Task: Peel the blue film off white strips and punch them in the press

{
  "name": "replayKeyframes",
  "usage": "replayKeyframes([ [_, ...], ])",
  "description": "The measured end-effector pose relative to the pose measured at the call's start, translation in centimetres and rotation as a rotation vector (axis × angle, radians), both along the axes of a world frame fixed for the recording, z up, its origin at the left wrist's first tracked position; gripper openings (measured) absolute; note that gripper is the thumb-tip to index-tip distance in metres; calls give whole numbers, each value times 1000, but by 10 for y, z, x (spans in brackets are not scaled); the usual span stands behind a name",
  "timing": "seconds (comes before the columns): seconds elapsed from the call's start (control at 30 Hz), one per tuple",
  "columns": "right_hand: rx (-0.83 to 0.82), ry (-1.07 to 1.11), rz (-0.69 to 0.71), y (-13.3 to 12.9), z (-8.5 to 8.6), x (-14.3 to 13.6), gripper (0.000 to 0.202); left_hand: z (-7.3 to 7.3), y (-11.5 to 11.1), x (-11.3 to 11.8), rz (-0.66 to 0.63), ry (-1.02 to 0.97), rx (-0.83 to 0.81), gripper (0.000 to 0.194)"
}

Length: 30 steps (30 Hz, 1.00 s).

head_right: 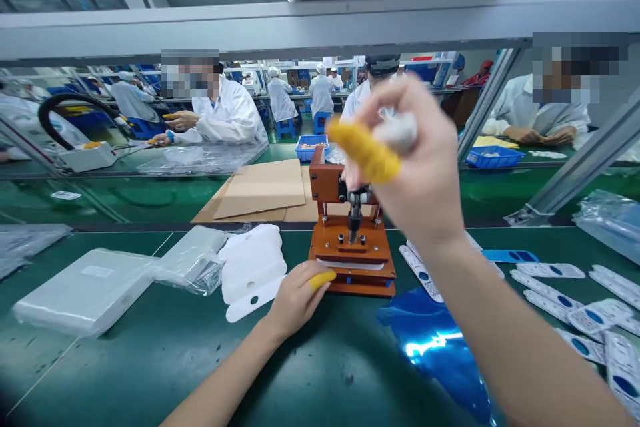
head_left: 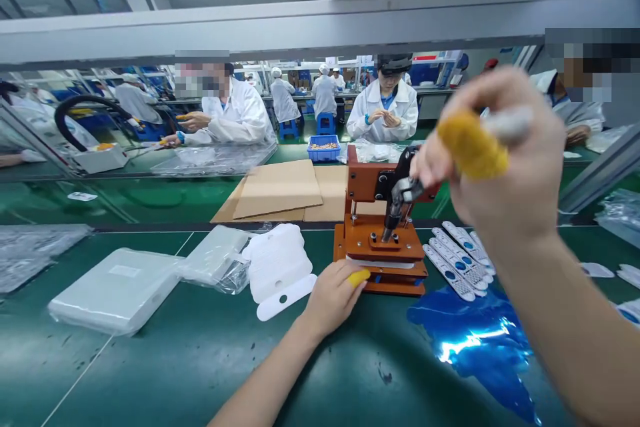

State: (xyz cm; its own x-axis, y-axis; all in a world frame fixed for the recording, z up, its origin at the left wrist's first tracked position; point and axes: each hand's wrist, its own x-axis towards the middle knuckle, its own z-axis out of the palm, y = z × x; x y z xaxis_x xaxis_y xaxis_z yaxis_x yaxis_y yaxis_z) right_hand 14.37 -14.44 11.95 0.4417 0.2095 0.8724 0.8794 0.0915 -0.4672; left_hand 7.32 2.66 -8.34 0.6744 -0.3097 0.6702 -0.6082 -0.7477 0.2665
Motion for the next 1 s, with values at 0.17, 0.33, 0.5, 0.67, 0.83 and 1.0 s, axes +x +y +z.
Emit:
replayKeyframes([
  [0.17,69,638,131,17,59,47,12,15,-25,32,169,201,254,17],
  [0.33,-4,490,129,7,60,29,28,22,-14,14,-7,268,275,21],
  [0.5,-95,106,-486,-68,-25,-6,35,14,51,-36,46,144,82,18],
  [0.67,-721,402,-782,-130,-184,6,14,29,145,15,369,149,15,30],
  [0.83,-960,482,-882,-135,-251,8,16,41,170,104,508,181,-27,30],
  [1.0,-1037,483,-870,-156,-245,7,21,21,144,99,433,150,-30,20],
])
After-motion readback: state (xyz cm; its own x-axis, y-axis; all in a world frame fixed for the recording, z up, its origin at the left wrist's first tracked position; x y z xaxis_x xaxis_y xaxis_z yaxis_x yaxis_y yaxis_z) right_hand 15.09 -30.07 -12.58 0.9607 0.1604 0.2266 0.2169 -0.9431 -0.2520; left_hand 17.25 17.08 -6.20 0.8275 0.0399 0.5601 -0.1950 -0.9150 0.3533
